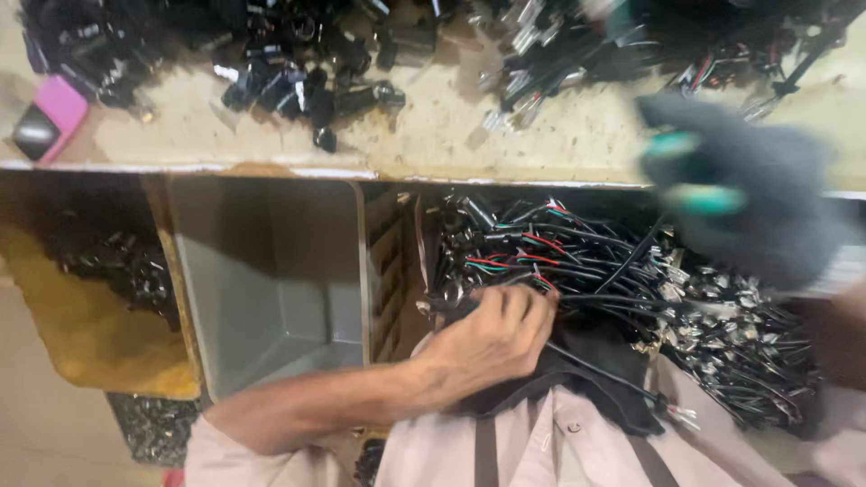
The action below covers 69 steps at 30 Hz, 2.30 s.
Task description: The person repeatedly picks up wire harnesses from a pile on a workbench and uses pliers to cut off the ends. The person handles the wires one at a time, cutting and discarding the pieces.
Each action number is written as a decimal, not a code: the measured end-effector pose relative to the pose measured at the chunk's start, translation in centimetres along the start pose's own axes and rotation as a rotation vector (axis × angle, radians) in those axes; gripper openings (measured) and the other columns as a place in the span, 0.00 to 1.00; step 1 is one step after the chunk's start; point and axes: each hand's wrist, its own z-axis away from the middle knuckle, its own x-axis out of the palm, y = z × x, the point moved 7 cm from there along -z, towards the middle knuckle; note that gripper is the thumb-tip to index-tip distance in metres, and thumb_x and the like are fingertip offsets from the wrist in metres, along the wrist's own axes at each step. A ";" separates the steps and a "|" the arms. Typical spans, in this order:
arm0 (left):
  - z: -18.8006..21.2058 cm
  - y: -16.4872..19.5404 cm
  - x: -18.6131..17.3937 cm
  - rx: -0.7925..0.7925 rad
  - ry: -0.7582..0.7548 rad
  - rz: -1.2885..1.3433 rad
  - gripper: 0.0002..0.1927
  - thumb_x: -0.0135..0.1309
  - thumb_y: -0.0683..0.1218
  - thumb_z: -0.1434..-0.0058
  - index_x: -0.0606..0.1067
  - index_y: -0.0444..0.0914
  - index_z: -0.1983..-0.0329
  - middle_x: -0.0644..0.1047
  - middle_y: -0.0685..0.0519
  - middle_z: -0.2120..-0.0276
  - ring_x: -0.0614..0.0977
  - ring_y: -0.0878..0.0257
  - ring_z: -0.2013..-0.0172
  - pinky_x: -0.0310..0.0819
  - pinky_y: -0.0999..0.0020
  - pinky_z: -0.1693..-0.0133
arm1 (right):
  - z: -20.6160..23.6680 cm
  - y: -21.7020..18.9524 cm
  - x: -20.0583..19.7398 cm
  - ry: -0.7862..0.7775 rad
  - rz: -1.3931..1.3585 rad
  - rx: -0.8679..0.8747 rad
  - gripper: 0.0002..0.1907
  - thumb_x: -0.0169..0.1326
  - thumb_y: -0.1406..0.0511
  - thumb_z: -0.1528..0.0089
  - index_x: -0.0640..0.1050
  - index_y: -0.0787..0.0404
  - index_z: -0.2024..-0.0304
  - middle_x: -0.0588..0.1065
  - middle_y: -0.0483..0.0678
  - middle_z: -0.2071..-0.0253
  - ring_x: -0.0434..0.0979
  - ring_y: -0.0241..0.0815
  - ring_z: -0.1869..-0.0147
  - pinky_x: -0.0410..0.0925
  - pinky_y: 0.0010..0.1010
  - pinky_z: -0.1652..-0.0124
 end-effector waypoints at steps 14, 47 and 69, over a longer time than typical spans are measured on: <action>6.7 -21.6 5.8 -0.916 0.171 -0.142 0.18 0.57 0.42 0.34 0.75 0.31 0.42 0.62 0.30 0.29 0.56 0.36 0.25 0.44 0.37 0.26 | -0.5 3.7 -2.7 0.447 -0.208 0.191 0.12 0.58 0.74 0.33 0.75 0.62 0.47 0.77 0.57 0.55 0.78 0.49 0.58 0.73 0.38 0.61; -5.5 -9.7 5.6 -0.529 0.422 1.527 0.16 0.58 0.41 0.31 0.74 0.35 0.42 0.82 0.46 0.50 0.86 0.55 0.48 0.78 0.65 0.45 | 3.6 0.2 3.2 0.058 -0.219 -0.026 0.10 0.64 0.64 0.45 0.79 0.56 0.62 0.76 0.49 0.70 0.77 0.49 0.69 0.69 0.35 0.69; -1.7 -7.2 6.0 -0.151 -0.642 0.700 0.34 0.52 0.61 0.32 0.62 0.50 0.25 0.79 0.48 0.71 0.83 0.50 0.69 0.74 0.54 0.68 | -3.2 5.5 -6.0 0.163 0.587 0.050 0.09 0.64 0.71 0.30 0.79 0.64 0.49 0.80 0.48 0.57 0.80 0.43 0.63 0.69 0.31 0.68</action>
